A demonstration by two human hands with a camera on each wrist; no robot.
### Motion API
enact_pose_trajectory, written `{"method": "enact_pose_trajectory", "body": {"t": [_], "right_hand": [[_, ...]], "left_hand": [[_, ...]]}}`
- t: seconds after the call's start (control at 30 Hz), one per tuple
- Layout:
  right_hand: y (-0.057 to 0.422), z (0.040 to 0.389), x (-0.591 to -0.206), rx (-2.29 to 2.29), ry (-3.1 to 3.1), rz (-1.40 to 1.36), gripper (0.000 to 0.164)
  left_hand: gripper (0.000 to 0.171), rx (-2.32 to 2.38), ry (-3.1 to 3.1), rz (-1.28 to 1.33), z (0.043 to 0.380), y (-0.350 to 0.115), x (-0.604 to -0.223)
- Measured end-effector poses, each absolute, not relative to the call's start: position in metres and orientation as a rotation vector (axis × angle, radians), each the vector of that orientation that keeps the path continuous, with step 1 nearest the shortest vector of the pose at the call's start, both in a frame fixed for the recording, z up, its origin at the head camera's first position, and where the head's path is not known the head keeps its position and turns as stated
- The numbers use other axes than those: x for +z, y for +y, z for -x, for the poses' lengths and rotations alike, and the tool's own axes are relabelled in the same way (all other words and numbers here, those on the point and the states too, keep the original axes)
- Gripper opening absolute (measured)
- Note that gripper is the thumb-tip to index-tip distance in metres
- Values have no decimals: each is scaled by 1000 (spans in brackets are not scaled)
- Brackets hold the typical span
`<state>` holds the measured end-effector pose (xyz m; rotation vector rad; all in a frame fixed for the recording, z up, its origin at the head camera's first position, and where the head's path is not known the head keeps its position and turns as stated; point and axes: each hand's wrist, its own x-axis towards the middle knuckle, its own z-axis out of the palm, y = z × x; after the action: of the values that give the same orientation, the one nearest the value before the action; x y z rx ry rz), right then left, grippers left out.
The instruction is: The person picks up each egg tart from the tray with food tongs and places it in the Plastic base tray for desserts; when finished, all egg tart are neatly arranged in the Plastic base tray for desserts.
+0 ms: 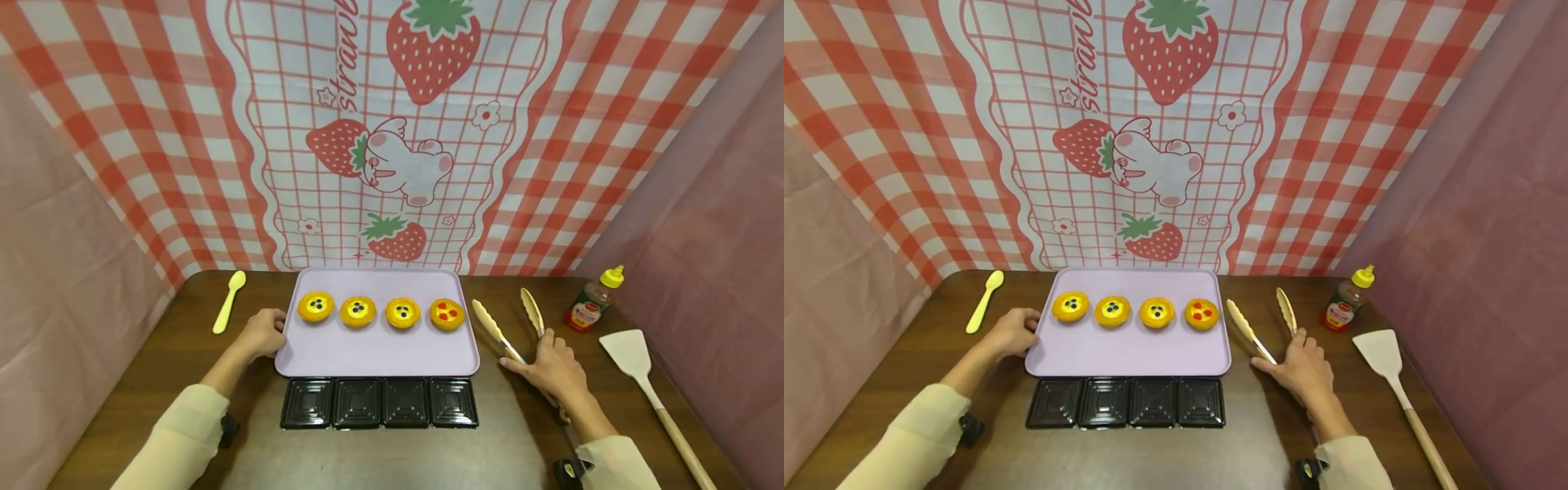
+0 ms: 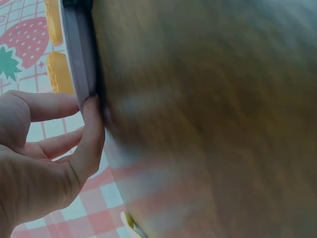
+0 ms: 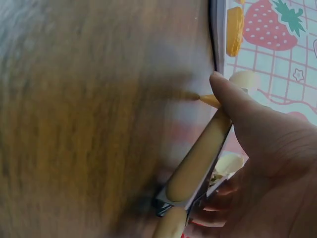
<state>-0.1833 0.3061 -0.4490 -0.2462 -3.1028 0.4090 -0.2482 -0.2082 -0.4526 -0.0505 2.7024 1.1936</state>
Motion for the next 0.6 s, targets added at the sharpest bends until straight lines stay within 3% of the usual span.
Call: {"method": "enact_pose_trajectory", "body": {"t": [0.27,0.6], "right_hand": [[306,185,-455,461,-2998,235,97],[314,185,-433,559,-3006,117,102]], "left_hand": [[51,1167,2691,73,249,-208,-451],[51,1163,2700,72,251,-208,-452]]}}
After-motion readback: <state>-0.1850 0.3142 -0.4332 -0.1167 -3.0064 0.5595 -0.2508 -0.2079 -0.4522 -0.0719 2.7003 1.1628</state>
